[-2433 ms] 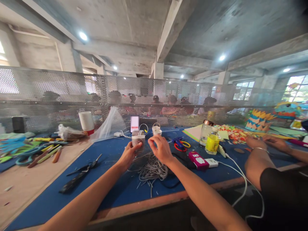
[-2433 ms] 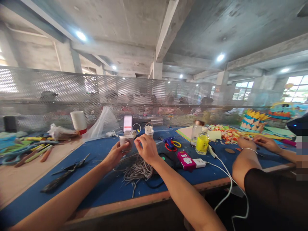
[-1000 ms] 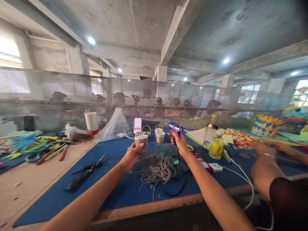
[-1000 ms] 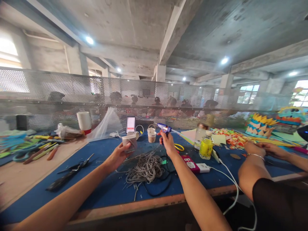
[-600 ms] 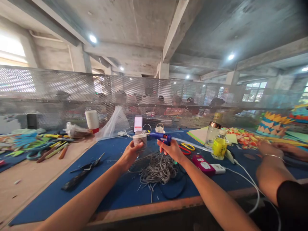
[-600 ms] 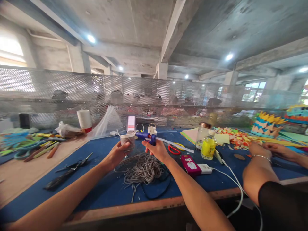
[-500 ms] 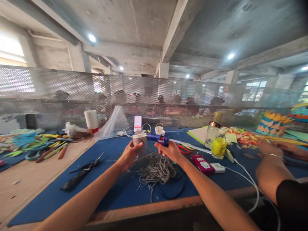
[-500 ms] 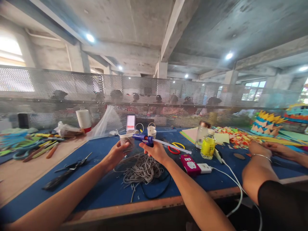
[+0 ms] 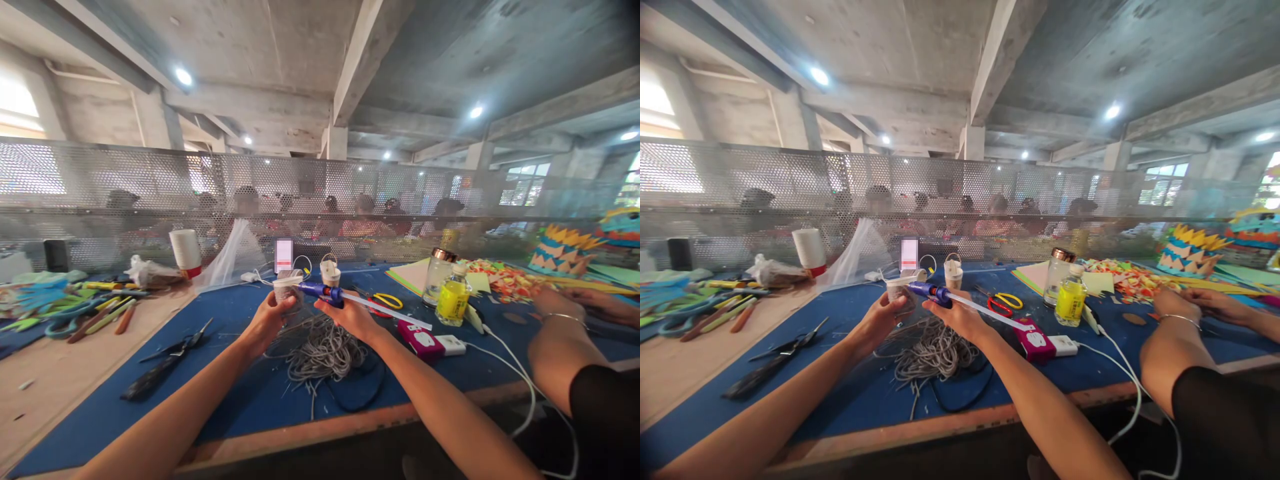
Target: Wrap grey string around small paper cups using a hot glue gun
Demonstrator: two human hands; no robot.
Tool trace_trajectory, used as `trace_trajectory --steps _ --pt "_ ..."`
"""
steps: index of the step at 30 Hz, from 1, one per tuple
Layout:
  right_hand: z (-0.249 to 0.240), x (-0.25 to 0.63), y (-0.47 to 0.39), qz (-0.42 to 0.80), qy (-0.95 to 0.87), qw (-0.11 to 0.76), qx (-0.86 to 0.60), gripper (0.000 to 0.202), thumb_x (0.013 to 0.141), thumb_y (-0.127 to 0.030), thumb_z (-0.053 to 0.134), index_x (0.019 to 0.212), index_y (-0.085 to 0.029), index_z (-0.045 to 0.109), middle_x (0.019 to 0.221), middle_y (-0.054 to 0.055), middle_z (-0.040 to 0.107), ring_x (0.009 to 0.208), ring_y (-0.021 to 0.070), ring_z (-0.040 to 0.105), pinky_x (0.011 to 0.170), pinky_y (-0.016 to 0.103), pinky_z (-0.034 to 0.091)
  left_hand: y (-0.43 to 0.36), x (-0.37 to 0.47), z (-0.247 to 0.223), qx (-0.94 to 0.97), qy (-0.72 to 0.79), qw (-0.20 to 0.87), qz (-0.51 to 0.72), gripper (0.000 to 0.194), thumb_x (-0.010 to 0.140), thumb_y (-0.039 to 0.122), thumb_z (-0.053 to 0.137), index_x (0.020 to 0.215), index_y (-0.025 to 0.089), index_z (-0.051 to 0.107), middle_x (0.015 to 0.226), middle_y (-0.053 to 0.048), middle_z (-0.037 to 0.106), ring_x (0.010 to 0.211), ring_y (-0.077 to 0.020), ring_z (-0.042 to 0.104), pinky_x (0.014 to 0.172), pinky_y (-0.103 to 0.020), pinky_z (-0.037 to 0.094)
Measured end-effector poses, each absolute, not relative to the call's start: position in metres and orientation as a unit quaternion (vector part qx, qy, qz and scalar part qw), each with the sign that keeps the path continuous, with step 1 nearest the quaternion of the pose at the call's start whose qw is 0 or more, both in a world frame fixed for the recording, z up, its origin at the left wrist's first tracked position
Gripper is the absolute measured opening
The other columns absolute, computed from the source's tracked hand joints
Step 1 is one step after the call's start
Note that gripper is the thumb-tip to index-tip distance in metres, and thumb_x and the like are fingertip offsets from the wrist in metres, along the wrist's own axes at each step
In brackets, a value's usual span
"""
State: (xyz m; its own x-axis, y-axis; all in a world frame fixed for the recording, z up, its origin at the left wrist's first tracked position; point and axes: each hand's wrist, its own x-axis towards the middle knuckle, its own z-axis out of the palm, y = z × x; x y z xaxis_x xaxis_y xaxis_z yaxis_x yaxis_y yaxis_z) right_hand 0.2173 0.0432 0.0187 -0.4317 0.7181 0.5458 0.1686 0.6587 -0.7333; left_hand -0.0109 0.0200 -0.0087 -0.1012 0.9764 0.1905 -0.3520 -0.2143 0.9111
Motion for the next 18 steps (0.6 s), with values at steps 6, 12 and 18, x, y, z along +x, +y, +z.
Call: trace_trajectory --steps 6,12,18 --pt "0.0133 0.2179 0.0462 0.244 -0.804 0.462 -0.283 0.040 0.090 -0.059 0.070 0.073 -0.024 0.063 0.055 -0.003 0.054 0.054 0.0152 0.052 0.051 0.025 0.042 0.0212 -0.0112 -0.0114 0.433 0.362 0.507 0.652 0.059 0.063 0.038 0.096 0.113 0.019 0.073 0.112 -0.010 0.076 0.096 -0.0245 0.072 0.089 -0.037 0.052" --pt "0.0147 0.2172 0.0432 0.228 -0.819 0.458 -0.258 0.040 0.093 -0.060 0.068 0.080 -0.023 0.066 0.063 -0.001 0.060 0.061 0.0161 0.055 0.057 0.025 0.044 0.0213 -0.0111 -0.0125 0.457 0.358 0.494 0.648 0.059 0.063 0.038 0.096 0.113 0.019 0.072 0.110 -0.009 0.077 0.095 -0.0243 0.072 0.088 -0.037 0.052" --pt "0.0132 0.2166 0.0458 0.202 -0.833 0.463 -0.227 0.034 0.095 -0.054 0.068 0.088 -0.021 0.067 0.082 0.001 0.068 0.074 0.0157 0.061 0.070 0.025 0.047 0.0200 -0.0105 -0.0117 0.463 0.354 0.488 0.649 0.056 0.065 0.035 0.095 0.113 0.018 0.071 0.105 -0.007 0.076 0.091 -0.0212 0.070 0.086 -0.034 0.052"
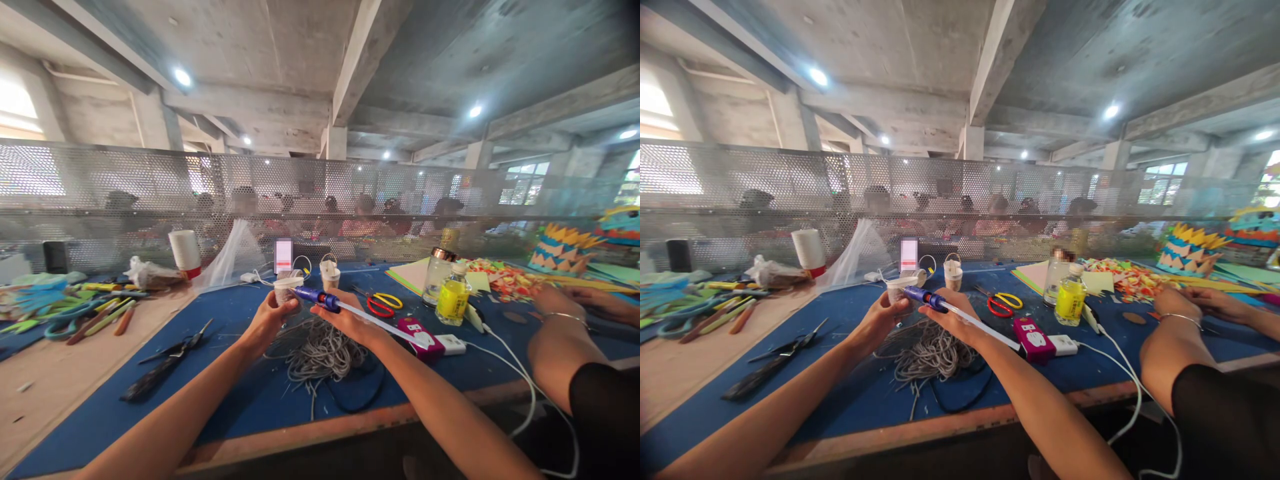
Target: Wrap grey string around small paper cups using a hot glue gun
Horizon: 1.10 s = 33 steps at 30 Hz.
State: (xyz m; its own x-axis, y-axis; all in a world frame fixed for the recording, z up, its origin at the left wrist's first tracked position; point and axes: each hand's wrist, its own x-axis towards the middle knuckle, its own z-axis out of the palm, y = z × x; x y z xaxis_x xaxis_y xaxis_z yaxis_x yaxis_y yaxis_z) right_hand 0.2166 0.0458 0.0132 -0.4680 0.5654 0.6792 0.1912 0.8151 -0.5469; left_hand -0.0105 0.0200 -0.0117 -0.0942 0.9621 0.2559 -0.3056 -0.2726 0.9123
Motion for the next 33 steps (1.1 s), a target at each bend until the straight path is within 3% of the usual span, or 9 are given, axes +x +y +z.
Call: trace_trajectory --steps 8,33 --pt "0.0093 0.2175 0.0494 0.079 -0.867 0.445 -0.208 0.030 0.097 -0.049 0.069 0.094 -0.019 0.068 0.095 0.003 0.062 0.080 0.0139 0.062 0.074 0.023 0.047 0.0176 -0.0080 -0.0084 0.456 0.349 0.490 0.656 0.059 0.063 0.033 0.097 0.112 0.017 0.070 0.109 -0.009 0.077 0.098 -0.0244 0.073 0.095 -0.039 0.053" --pt "0.0119 0.2186 0.0452 0.020 -0.875 0.418 -0.245 0.030 0.099 -0.047 0.069 0.091 -0.020 0.061 0.096 0.001 0.058 0.074 0.0113 0.059 0.064 0.022 0.041 0.0236 -0.0113 -0.0142 0.463 0.332 0.494 0.656 0.055 0.066 0.030 0.095 0.113 0.017 0.070 0.106 -0.007 0.077 0.094 -0.0217 0.072 0.089 -0.035 0.054"
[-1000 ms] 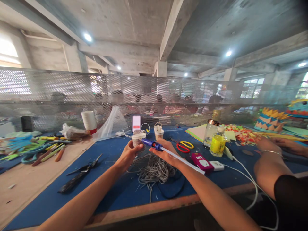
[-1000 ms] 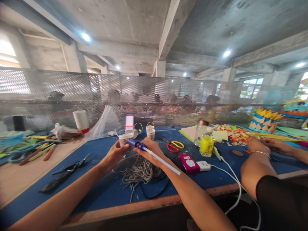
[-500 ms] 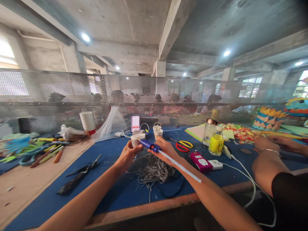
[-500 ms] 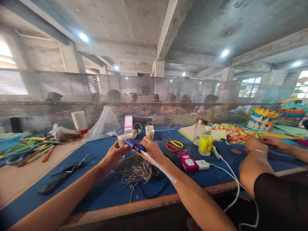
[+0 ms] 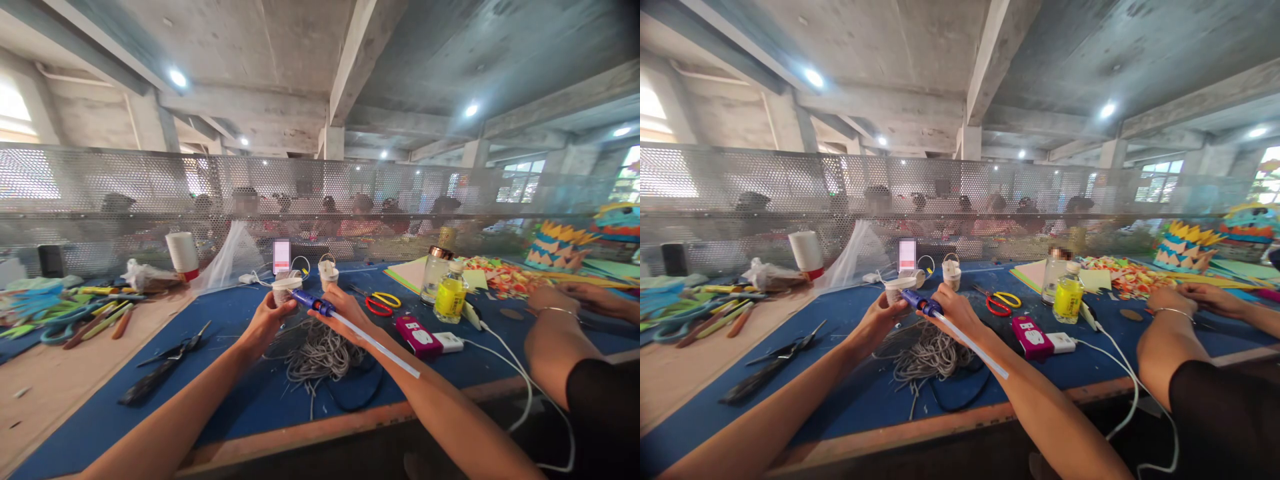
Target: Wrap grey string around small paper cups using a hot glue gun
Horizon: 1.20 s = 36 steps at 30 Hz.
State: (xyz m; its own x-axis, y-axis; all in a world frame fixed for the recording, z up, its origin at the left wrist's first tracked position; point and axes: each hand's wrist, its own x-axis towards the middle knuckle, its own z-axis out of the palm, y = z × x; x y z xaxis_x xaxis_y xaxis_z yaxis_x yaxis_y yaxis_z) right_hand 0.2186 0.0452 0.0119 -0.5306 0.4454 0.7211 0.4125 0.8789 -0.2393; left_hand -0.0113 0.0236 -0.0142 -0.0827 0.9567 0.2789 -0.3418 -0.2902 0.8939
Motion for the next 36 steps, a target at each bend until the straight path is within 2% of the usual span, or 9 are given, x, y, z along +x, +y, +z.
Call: trace_trajectory --steps 23,36 --pt "0.0117 0.2195 0.0481 0.010 -0.876 0.412 -0.249 0.031 0.099 -0.046 0.069 0.086 -0.020 0.057 0.092 0.000 0.055 0.071 0.0111 0.056 0.062 0.023 0.038 0.0175 -0.0092 -0.0080 0.464 0.343 0.496 0.649 0.057 0.065 0.033 0.095 0.114 0.018 0.070 0.109 -0.008 0.076 0.097 -0.0231 0.072 0.090 -0.036 0.053" --pt "0.0109 0.2207 0.0517 0.020 -0.876 0.418 -0.239 0.032 0.100 -0.046 0.067 0.084 -0.020 0.056 0.093 0.001 0.056 0.073 0.0116 0.057 0.065 0.023 0.041 0.0189 -0.0114 -0.0108 0.464 0.334 0.505 0.647 0.056 0.069 0.033 0.094 0.118 0.019 0.071 0.115 -0.009 0.076 0.102 -0.0234 0.072 0.091 -0.035 0.052"
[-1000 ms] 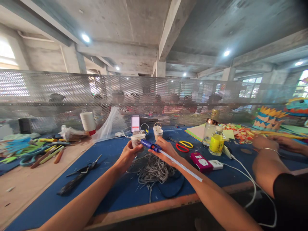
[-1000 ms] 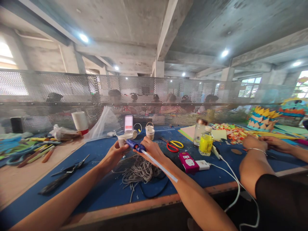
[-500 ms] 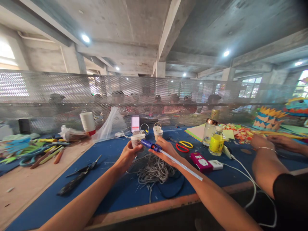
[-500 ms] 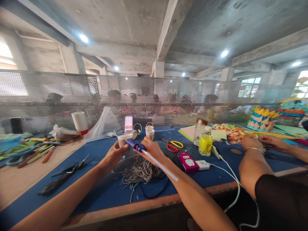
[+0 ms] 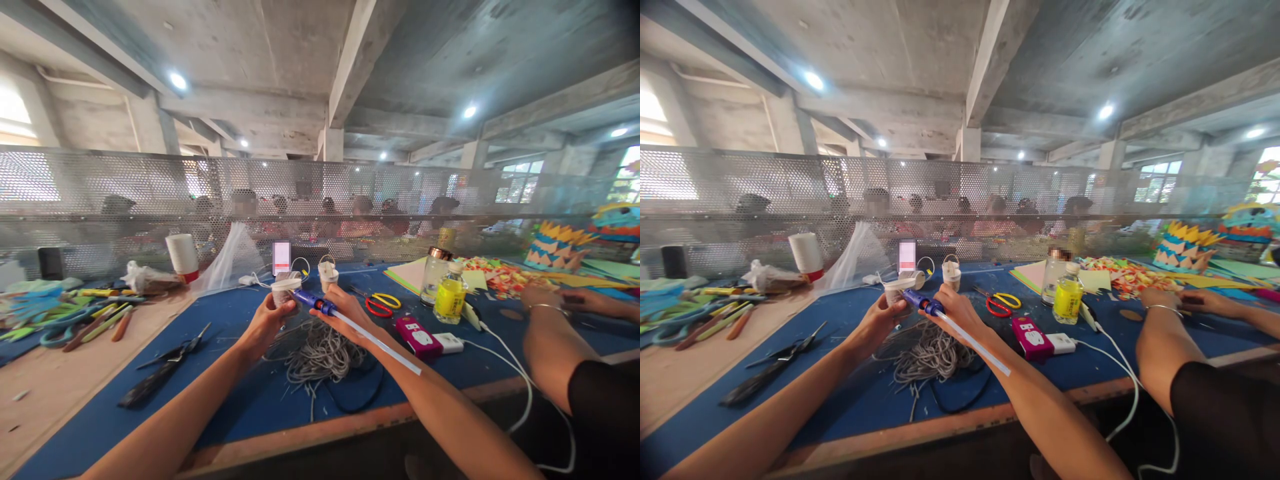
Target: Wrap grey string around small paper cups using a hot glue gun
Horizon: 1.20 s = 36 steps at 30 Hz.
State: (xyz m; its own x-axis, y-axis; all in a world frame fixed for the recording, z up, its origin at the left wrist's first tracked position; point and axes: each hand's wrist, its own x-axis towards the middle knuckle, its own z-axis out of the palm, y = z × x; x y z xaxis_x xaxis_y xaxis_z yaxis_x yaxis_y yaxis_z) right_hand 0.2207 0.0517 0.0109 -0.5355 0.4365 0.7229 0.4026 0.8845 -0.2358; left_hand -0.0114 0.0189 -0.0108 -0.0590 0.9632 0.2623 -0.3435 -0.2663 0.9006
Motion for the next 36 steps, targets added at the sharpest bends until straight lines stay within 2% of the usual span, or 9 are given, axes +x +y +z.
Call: trace_trajectory --steps 12,17,31,36 --pt "0.0088 0.2214 0.0549 0.013 -0.872 0.425 -0.241 0.036 0.101 -0.050 0.064 0.084 -0.019 0.057 0.091 0.001 0.055 0.071 0.0115 0.055 0.064 0.023 0.041 0.0188 -0.0135 -0.0109 0.464 0.348 0.505 0.639 0.061 0.068 0.038 0.095 0.121 0.019 0.071 0.117 -0.010 0.076 0.100 -0.0242 0.071 0.090 -0.037 0.051" --pt "0.0081 0.2224 0.0560 0.015 -0.871 0.427 -0.241 0.035 0.101 -0.050 0.064 0.085 -0.019 0.058 0.092 0.001 0.055 0.071 0.0111 0.056 0.065 0.022 0.042 0.0204 -0.0144 -0.0123 0.462 0.342 0.508 0.641 0.056 0.070 0.036 0.094 0.118 0.020 0.071 0.113 -0.008 0.077 0.095 -0.0215 0.071 0.087 -0.034 0.051" --pt "0.0120 0.2233 0.0540 0.017 -0.869 0.427 -0.249 0.034 0.101 -0.047 0.066 0.082 -0.020 0.056 0.091 0.001 0.055 0.070 0.0112 0.056 0.064 0.022 0.041 0.0211 -0.0159 -0.0113 0.465 0.334 0.514 0.640 0.057 0.071 0.036 0.092 0.121 0.019 0.072 0.121 -0.011 0.076 0.103 -0.0247 0.072 0.090 -0.035 0.053" --pt "0.0118 0.2242 0.0550 0.021 -0.869 0.433 -0.240 0.032 0.101 -0.046 0.065 0.084 -0.020 0.057 0.092 0.001 0.056 0.072 0.0119 0.057 0.064 0.023 0.041 0.0206 -0.0160 -0.0112 0.462 0.337 0.518 0.636 0.056 0.071 0.036 0.092 0.121 0.020 0.072 0.120 -0.011 0.076 0.101 -0.0246 0.072 0.086 -0.035 0.054"
